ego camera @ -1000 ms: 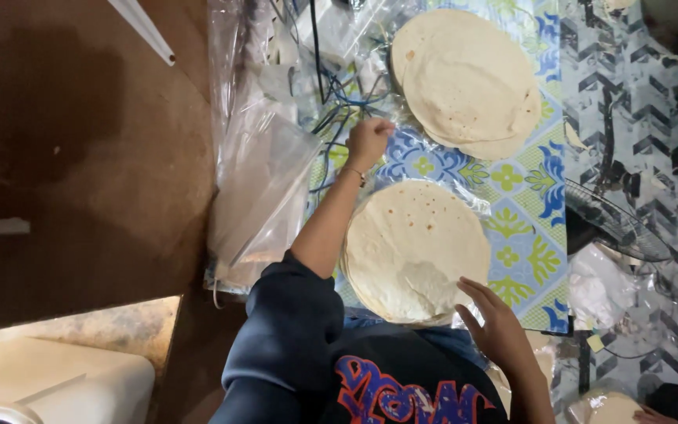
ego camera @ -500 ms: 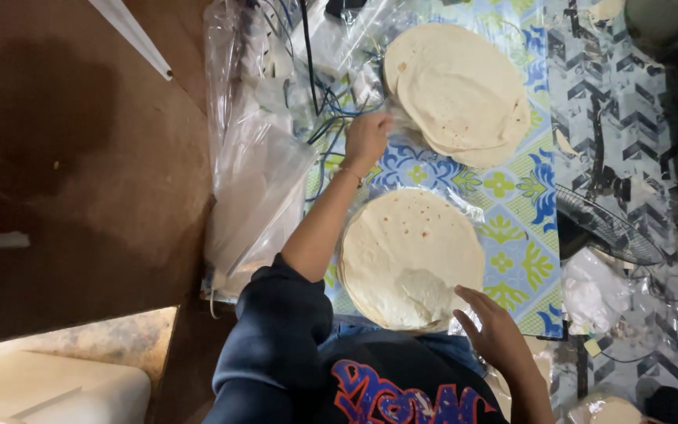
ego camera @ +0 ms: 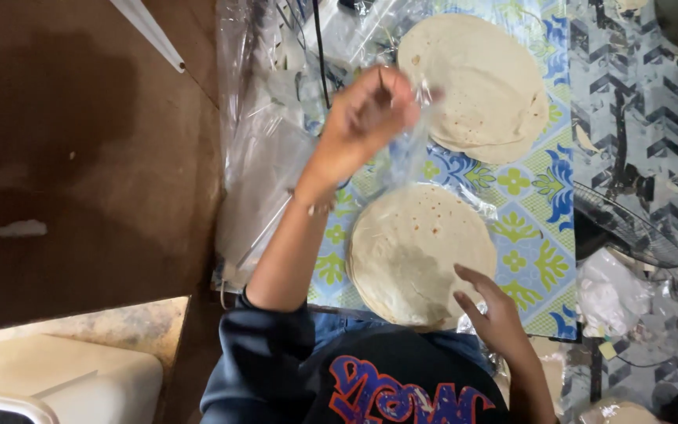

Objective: The person places tortillas into plastic bags by hand and smooths the bags over the stacks.

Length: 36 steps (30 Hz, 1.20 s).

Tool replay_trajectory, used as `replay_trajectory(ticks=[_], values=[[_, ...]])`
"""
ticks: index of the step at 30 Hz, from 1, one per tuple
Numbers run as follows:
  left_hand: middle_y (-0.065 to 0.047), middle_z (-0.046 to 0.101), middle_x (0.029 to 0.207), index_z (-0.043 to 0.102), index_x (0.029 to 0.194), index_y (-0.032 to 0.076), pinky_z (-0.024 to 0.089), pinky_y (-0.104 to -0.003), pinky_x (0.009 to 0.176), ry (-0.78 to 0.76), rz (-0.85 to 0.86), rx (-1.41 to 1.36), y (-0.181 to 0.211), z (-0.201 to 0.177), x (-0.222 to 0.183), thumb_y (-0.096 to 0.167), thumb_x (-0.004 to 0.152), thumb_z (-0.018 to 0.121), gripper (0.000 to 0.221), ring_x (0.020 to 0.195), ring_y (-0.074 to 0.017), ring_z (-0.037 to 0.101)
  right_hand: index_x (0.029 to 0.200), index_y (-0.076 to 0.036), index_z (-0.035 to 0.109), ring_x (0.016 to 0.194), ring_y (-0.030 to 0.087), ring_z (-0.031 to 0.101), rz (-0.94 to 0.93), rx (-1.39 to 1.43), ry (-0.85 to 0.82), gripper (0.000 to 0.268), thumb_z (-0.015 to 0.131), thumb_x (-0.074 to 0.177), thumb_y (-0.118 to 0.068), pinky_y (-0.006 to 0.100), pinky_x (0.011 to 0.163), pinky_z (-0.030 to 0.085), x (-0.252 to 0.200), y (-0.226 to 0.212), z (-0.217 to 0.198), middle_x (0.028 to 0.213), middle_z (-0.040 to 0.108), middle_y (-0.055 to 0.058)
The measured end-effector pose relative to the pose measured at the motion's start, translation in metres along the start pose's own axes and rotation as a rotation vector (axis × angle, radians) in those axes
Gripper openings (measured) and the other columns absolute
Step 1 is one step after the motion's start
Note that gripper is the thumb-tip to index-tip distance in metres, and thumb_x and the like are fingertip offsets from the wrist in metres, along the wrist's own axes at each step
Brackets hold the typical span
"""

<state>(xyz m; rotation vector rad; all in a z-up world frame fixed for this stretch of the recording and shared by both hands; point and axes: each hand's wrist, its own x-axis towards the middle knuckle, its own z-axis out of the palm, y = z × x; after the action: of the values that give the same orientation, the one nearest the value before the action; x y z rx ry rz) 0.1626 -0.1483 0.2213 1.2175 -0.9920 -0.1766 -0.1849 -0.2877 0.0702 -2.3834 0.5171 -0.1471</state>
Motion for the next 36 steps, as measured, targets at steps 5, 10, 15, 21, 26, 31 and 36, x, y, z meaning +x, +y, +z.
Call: replay_trajectory(ticks=[5, 10, 15, 21, 26, 31, 36], values=[[0.004, 0.061, 0.111, 0.058, 0.130, 0.012, 0.042, -0.053, 0.126, -0.275, -0.100, -1.031, 0.012, 0.026, -0.068, -0.018, 0.101, 0.058, 0.042, 0.140, -0.0213, 0.058, 0.158, -0.018, 0.037, 0.144, 0.030, 0.047, -0.046, 1.517, -0.099, 0.071, 0.069, 0.097, -0.035, 0.055, 0.109, 0.045, 0.046, 0.018, 0.057, 0.158, 0.049, 0.008], [-0.007, 0.062, 0.123, 0.053, 0.133, 0.009, 0.049, -0.058, 0.114, 0.054, -0.418, -1.322, -0.023, 0.030, -0.114, -0.019, 0.090, 0.055, 0.051, 0.142, -0.0333, 0.051, 0.158, -0.018, 0.035, 0.124, 0.023, 0.058, -0.124, 1.809, 0.051, 0.069, 0.073, 0.099, -0.018, 0.055, 0.102, 0.050, 0.065, 0.018, 0.045, 0.130, 0.060, 0.004], [-0.006, 0.055, 0.124, 0.051, 0.141, 0.007, 0.053, -0.055, 0.108, 0.298, -0.450, -1.104, -0.060, 0.009, -0.152, -0.018, 0.096, 0.056, 0.052, 0.145, -0.0383, 0.051, 0.145, 0.005, 0.049, 0.103, 0.017, 0.063, -0.114, 1.583, 0.245, 0.042, 0.071, 0.110, 0.009, 0.041, 0.096, 0.053, 0.050, 0.046, 0.033, 0.106, 0.063, 0.006], [-0.004, 0.055, 0.123, 0.046, 0.142, 0.011, 0.052, -0.051, 0.108, 0.383, -0.390, -0.795, -0.096, -0.010, -0.217, -0.018, 0.094, 0.056, 0.056, 0.143, -0.0298, 0.054, 0.145, -0.011, 0.051, 0.111, 0.016, 0.067, -0.001, 1.191, 0.568, 0.051, 0.067, 0.098, 0.002, 0.038, 0.084, 0.052, 0.046, 0.000, 0.010, 0.121, 0.071, 0.007], [-0.016, 0.060, 0.133, 0.045, 0.148, 0.018, 0.056, -0.056, 0.095, 0.150, -0.570, -1.072, -0.095, -0.041, -0.269, 0.021, 0.102, 0.051, 0.046, 0.113, -0.0358, 0.065, 0.134, -0.018, 0.051, 0.111, 0.025, 0.068, -0.091, 1.707, 0.297, 0.040, 0.065, 0.098, -0.007, 0.062, 0.102, 0.058, 0.043, -0.028, -0.011, 0.107, 0.068, 0.001], [-0.030, 0.063, 0.130, 0.050, 0.142, -0.008, 0.051, -0.054, 0.108, -0.455, -0.686, -0.922, -0.091, -0.037, -0.253, 0.082, 0.103, 0.023, 0.102, 0.125, -0.0442, 0.064, 0.138, -0.012, 0.052, 0.087, 0.023, 0.064, -0.170, 1.796, 0.061, 0.032, 0.058, 0.108, -0.003, 0.045, 0.077, 0.056, 0.029, -0.021, -0.014, 0.106, 0.064, 0.006], [-0.021, 0.062, 0.146, 0.046, 0.152, 0.000, 0.053, -0.042, 0.107, -0.572, -0.659, -0.996, -0.026, 0.005, -0.191, 0.096, 0.083, 0.029, 0.120, 0.136, -0.0329, 0.060, 0.138, -0.010, 0.050, 0.068, 0.015, 0.058, -0.206, 1.559, 0.081, 0.028, 0.053, 0.112, -0.002, 0.031, 0.052, 0.050, 0.029, -0.032, -0.029, 0.106, 0.062, 0.008]])
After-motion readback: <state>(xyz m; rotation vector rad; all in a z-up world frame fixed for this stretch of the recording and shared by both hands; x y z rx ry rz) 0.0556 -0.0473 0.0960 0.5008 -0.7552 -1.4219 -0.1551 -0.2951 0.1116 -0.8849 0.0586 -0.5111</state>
